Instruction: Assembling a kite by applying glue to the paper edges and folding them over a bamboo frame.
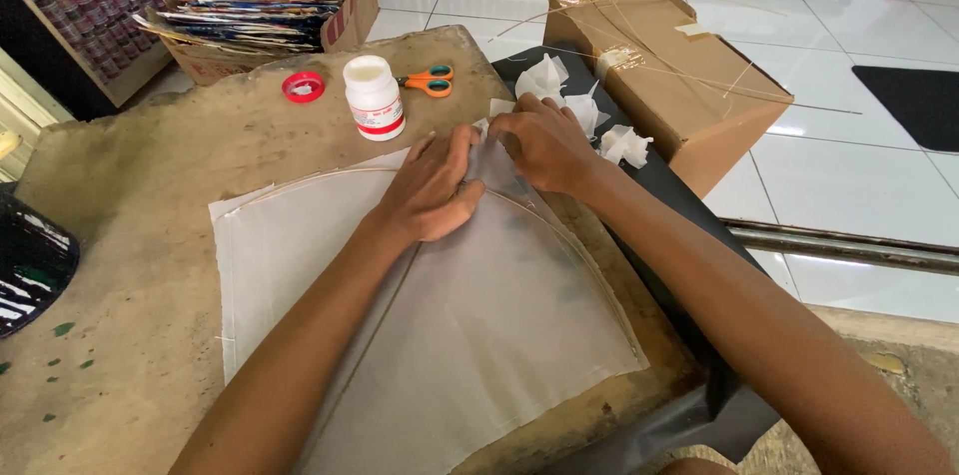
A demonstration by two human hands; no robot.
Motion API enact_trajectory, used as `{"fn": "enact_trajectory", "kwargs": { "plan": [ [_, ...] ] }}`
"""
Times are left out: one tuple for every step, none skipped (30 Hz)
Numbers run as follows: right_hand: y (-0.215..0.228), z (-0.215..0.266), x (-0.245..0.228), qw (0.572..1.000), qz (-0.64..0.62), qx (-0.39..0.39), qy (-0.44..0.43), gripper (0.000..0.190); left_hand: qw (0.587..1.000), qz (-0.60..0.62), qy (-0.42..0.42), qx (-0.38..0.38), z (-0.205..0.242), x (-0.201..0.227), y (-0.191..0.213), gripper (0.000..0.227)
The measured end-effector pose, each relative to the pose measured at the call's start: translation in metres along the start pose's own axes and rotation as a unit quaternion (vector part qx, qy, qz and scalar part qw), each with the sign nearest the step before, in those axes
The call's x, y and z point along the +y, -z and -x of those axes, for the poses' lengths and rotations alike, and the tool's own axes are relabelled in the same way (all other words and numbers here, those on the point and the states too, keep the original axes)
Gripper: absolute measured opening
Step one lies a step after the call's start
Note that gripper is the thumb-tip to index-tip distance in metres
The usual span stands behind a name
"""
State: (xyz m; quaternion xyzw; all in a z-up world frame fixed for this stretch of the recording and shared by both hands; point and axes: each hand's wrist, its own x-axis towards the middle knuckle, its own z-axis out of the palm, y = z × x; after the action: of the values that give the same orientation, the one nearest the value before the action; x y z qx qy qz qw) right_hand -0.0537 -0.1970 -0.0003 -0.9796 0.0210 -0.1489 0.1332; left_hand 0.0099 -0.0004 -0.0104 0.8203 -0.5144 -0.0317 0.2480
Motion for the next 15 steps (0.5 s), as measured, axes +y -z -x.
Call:
{"fn": "enact_trajectory", "kwargs": {
  "plan": [
    [0.004, 0.002, -0.002, 1.0, 0.001, 0.0, 0.0, 0.033, 1.0, 0.001, -0.001, 0.001, -0.002, -0.002, -0.001, 0.049],
    [0.007, 0.005, -0.003, 1.0, 0.004, -0.01, 0.007, 0.036, 1.0, -0.008, -0.005, 0.004, -0.002, -0.003, -0.003, 0.048],
    [0.01, 0.007, -0.005, 1.0, 0.006, -0.021, 0.014, 0.039, 1.0, -0.017, -0.01, 0.006, -0.003, -0.005, -0.005, 0.048],
    [0.011, 0.009, -0.005, 1.0, 0.007, -0.021, 0.014, 0.039, 1.0, -0.016, -0.01, 0.007, -0.004, -0.008, -0.007, 0.048],
    [0.013, 0.012, -0.005, 1.0, 0.004, -0.026, 0.016, 0.038, 1.0, -0.015, -0.015, 0.006, -0.005, -0.012, -0.009, 0.049],
    [0.014, 0.014, -0.006, 0.999, 0.001, -0.03, 0.017, 0.038, 1.0, -0.013, -0.02, 0.004, -0.005, -0.015, -0.011, 0.05],
    [0.014, 0.015, -0.004, 0.999, 0.001, -0.03, 0.017, 0.038, 1.0, -0.013, -0.02, 0.005, -0.004, -0.012, -0.009, 0.05],
    [0.014, 0.017, -0.003, 0.999, -0.004, -0.034, 0.016, 0.035, 1.0, -0.009, -0.014, 0.005, -0.003, -0.009, -0.007, 0.051],
    [0.014, 0.018, 0.0, 0.999, -0.009, -0.038, 0.015, 0.033, 1.0, -0.006, -0.008, 0.005, -0.003, -0.006, -0.005, 0.051],
    [0.013, 0.018, 0.001, 0.999, -0.009, -0.036, 0.013, 0.033, 1.0, -0.006, -0.01, 0.004, -0.003, -0.005, -0.005, 0.051],
    [0.013, 0.018, 0.002, 0.999, -0.014, -0.032, 0.01, 0.03, 1.0, -0.003, -0.002, -0.002, -0.003, -0.005, -0.004, 0.05],
    [0.012, 0.017, 0.003, 0.999, -0.019, -0.027, 0.009, 0.028, 1.0, 0.0, 0.006, -0.007, -0.003, -0.005, -0.004, 0.048],
    [0.014, 0.015, 0.001, 0.999, -0.02, -0.025, 0.007, 0.028, 1.0, -0.001, 0.005, -0.009, -0.002, -0.004, -0.003, 0.048],
    [0.017, 0.013, -0.001, 0.999, -0.028, -0.022, 0.009, 0.031, 1.0, 0.004, 0.001, -0.004, -0.002, -0.003, -0.003, 0.048],
    [0.019, 0.011, -0.003, 0.999, -0.036, -0.019, 0.011, 0.034, 1.0, 0.009, -0.002, 0.0, -0.002, -0.003, -0.003, 0.048]
  ]
}}
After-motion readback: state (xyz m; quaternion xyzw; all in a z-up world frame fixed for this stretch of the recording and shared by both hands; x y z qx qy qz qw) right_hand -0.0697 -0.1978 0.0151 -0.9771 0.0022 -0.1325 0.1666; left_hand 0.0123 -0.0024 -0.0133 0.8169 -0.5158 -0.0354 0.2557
